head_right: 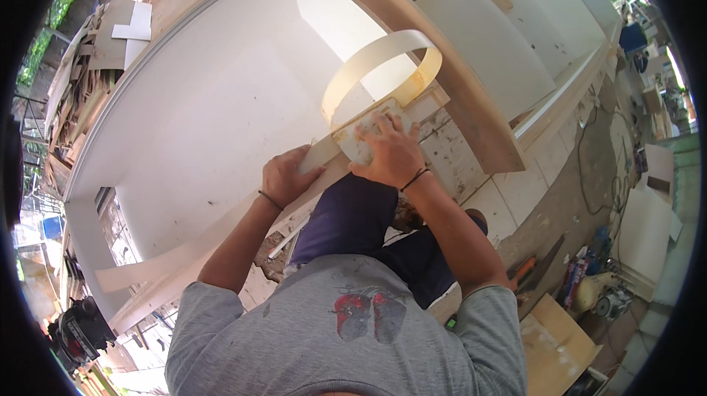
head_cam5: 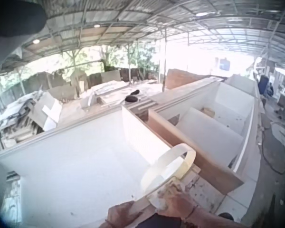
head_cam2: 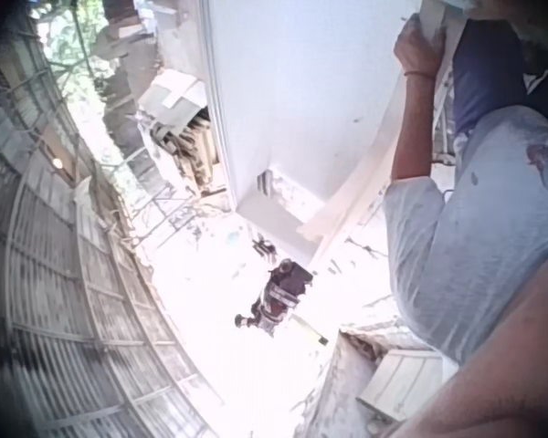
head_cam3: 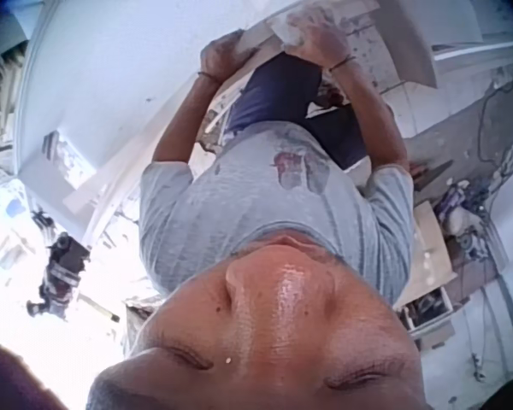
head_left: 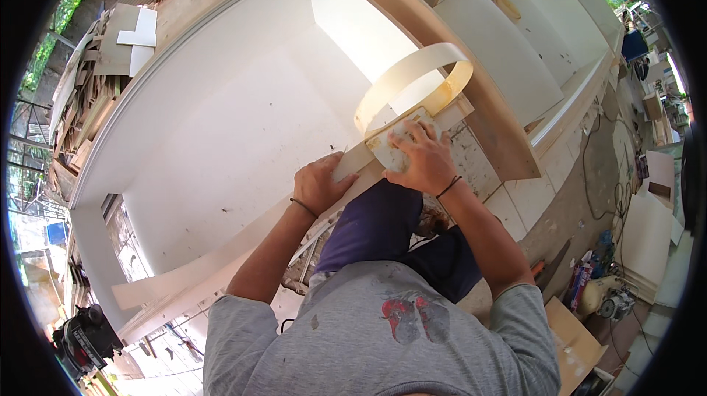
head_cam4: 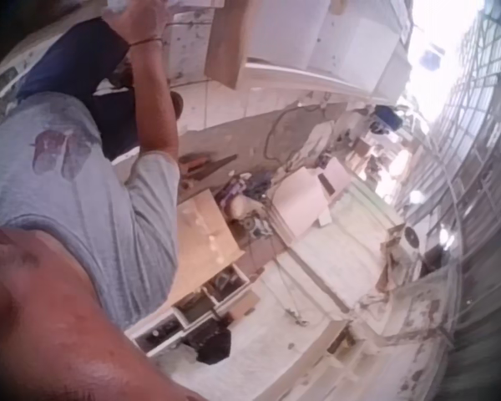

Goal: The person applies a veneer strip to the edge of a wooden cabinet by pressing and smoothing it down using a small block.

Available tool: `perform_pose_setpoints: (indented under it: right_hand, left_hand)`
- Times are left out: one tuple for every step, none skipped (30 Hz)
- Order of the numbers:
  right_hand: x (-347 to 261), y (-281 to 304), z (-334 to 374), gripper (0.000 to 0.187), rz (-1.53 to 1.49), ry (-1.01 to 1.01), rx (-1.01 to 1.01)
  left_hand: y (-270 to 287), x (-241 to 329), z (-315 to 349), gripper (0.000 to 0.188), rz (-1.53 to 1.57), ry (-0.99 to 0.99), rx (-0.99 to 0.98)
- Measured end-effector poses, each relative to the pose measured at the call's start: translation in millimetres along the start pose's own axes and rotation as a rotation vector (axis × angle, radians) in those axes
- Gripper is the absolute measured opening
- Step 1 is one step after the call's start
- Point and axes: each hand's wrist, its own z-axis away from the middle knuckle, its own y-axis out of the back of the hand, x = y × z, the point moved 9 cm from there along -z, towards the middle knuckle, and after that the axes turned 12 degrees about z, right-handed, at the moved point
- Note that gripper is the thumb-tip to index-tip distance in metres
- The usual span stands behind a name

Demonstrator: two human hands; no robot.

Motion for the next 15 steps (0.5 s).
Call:
perform_pose_setpoints:
  right_hand:
    - [2,0,-2,0.068,-0.019,0.003,0.008]
    - [3,2,-2,0.069,-0.040,0.002,0.016]
    - [4,2,1,0.069,-0.040,-0.001,0.011]
    - [5,2,4,0.068,-0.020,0.000,-0.017]
    - [5,4,5,0.068,0.001,0.005,-0.039]
    - [4,13,3,0.068,0.001,0.010,-0.038]
    - [4,18,2,0.068,-0.007,0.017,-0.127]
    - [5,17,2,0.068,-0.013,0.018,-0.218]
    - [6,16,0,0.068,-0.011,0.018,-0.218]
    - [6,19,-4,0.067,-0.044,0.014,-0.160]
    - [7,22,-7,0.067,-0.077,0.011,-0.101]
    - [6,20,-9,0.067,-0.075,0.011,-0.102]
    - [5,17,-10,0.066,-0.021,0.010,-0.104]
    - [4,14,-11,0.066,0.031,0.009,-0.106]
    - [4,13,-11,0.066,0.031,0.009,-0.107]
  left_hand:
    - [-1,0,0,0.050,0.003,0.004,-0.001]
    - [0,0,-2,0.050,-0.001,0.021,-0.018]
    - [-1,0,-3,0.050,-0.006,0.038,-0.034]
    - [-2,1,-2,0.050,-0.004,0.039,-0.040]
    - [-2,2,-1,0.050,-0.004,0.037,-0.037]
    - [0,2,-1,0.050,-0.005,0.039,-0.029]
    - [0,0,-1,0.050,-0.006,0.042,-0.025]
    - [-1,1,-1,0.050,-0.008,0.023,-0.021]
    - [-1,1,-1,0.050,-0.010,0.006,-0.017]
    - [-1,1,-1,0.050,-0.008,0.006,-0.016]
    - [-2,1,-1,0.050,-0.020,0.013,-0.023]
    - [-3,1,-1,0.050,-0.033,0.020,-0.029]
    - [-3,2,-1,0.050,-0.031,0.020,-0.028]
    - [-3,3,-1,0.050,-0.023,0.016,-0.024]
    - [-3,4,-1,0.050,-0.016,0.011,-0.020]
